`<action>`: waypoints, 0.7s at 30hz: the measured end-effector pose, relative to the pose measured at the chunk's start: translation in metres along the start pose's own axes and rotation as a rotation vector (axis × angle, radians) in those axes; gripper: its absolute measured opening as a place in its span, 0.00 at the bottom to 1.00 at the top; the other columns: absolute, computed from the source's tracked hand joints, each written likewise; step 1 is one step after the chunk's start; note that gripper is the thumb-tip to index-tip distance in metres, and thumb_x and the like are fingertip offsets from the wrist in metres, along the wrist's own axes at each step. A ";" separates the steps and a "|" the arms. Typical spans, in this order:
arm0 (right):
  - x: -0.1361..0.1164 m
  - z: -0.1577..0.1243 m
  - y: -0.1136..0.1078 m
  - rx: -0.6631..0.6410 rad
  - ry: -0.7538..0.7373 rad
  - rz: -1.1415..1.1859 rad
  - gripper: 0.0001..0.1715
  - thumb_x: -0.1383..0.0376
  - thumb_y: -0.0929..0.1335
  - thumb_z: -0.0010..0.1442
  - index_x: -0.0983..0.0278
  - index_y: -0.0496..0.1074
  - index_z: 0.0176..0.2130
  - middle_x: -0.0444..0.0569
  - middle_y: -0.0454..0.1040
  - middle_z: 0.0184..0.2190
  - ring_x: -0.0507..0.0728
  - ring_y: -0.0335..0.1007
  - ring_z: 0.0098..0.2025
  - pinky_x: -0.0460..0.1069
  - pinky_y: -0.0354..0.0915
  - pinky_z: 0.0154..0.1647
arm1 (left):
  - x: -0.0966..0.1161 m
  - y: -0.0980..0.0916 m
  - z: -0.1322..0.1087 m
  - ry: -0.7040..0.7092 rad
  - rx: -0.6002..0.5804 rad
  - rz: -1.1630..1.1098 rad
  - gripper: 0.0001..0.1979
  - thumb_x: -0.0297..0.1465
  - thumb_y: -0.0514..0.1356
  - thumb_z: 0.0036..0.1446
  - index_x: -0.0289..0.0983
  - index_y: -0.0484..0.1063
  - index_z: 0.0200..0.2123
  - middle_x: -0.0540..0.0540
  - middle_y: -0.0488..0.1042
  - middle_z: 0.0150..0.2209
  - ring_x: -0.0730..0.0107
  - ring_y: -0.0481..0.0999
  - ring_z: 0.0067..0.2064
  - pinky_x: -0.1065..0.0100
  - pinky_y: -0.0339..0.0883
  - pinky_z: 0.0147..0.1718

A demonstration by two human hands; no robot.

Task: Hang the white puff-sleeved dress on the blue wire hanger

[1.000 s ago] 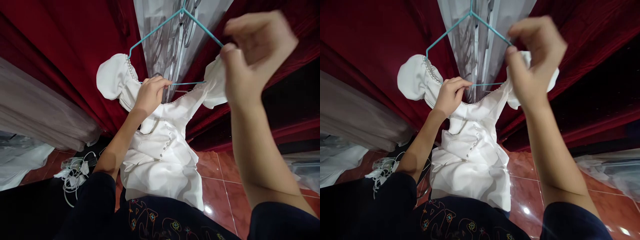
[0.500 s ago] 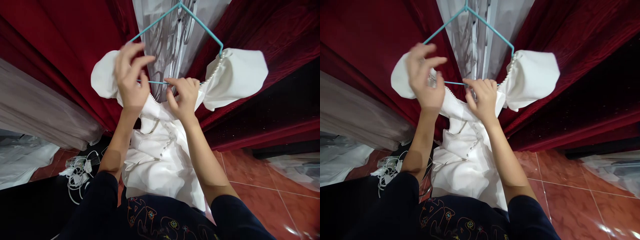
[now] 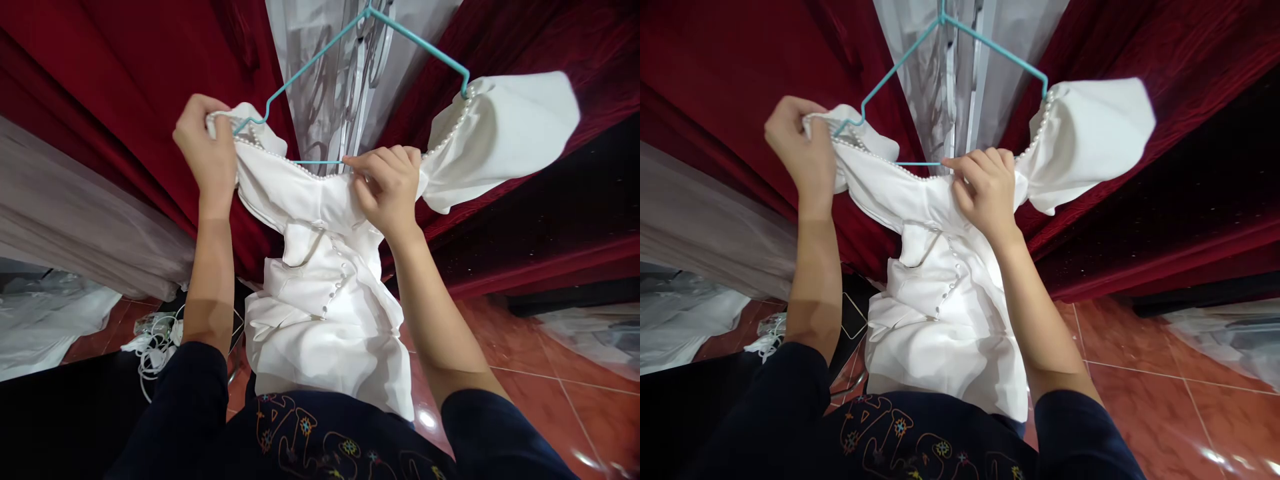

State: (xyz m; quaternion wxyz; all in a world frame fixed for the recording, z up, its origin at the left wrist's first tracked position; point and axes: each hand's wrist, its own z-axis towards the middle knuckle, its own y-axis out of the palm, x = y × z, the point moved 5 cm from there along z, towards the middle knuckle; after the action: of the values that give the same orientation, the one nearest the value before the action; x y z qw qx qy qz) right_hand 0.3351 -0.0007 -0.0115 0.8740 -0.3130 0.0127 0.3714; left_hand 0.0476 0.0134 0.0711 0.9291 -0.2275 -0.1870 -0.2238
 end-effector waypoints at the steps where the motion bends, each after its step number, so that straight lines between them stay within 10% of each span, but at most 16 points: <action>1: -0.001 0.000 0.000 -0.001 -0.006 0.001 0.19 0.65 0.61 0.68 0.56 0.77 0.51 0.49 0.75 0.39 0.60 0.68 0.44 0.61 0.60 0.56 | -0.009 -0.008 0.001 -0.028 0.035 0.011 0.11 0.14 0.57 0.59 0.31 0.77 0.37 0.53 0.78 0.35 0.78 0.77 0.39 0.70 0.71 0.45; 6: -0.005 0.002 0.002 0.022 -0.008 0.009 0.20 0.68 0.61 0.67 0.56 0.77 0.51 0.49 0.76 0.40 0.60 0.68 0.44 0.61 0.60 0.57 | -0.044 -0.013 -0.023 -0.208 -0.405 0.033 0.09 0.19 0.62 0.53 0.34 0.81 0.34 0.50 0.79 0.28 0.66 0.80 0.33 0.64 0.73 0.35; 11: -0.007 0.003 0.002 0.020 -0.019 0.075 0.22 0.70 0.61 0.66 0.55 0.77 0.51 0.48 0.76 0.38 0.59 0.69 0.43 0.60 0.61 0.56 | 0.010 -0.005 -0.065 0.012 -0.753 -0.099 0.12 0.20 0.62 0.54 0.37 0.84 0.37 0.51 0.83 0.34 0.66 0.81 0.37 0.66 0.75 0.40; 16: -0.010 0.002 0.002 -0.022 0.004 0.033 0.24 0.68 0.60 0.66 0.54 0.77 0.54 0.49 0.79 0.45 0.61 0.72 0.47 0.63 0.62 0.59 | 0.078 0.003 -0.065 0.324 -0.630 -0.193 0.13 0.25 0.59 0.66 0.45 0.81 0.46 0.49 0.82 0.49 0.57 0.79 0.54 0.54 0.70 0.59; 21: -0.011 -0.001 -0.003 -0.002 -0.079 0.085 0.23 0.66 0.61 0.66 0.55 0.76 0.55 0.49 0.79 0.51 0.62 0.75 0.52 0.66 0.63 0.62 | 0.070 0.036 -0.063 0.352 -0.696 -0.112 0.17 0.24 0.56 0.68 0.44 0.77 0.54 0.46 0.80 0.52 0.53 0.77 0.56 0.50 0.66 0.62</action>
State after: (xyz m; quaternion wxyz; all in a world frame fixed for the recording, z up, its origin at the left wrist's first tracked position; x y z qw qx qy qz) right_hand 0.3296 -0.0104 -0.0080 0.8571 -0.2982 -0.0088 0.4201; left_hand 0.1388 -0.0131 0.0386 0.8006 -0.4766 0.0500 -0.3597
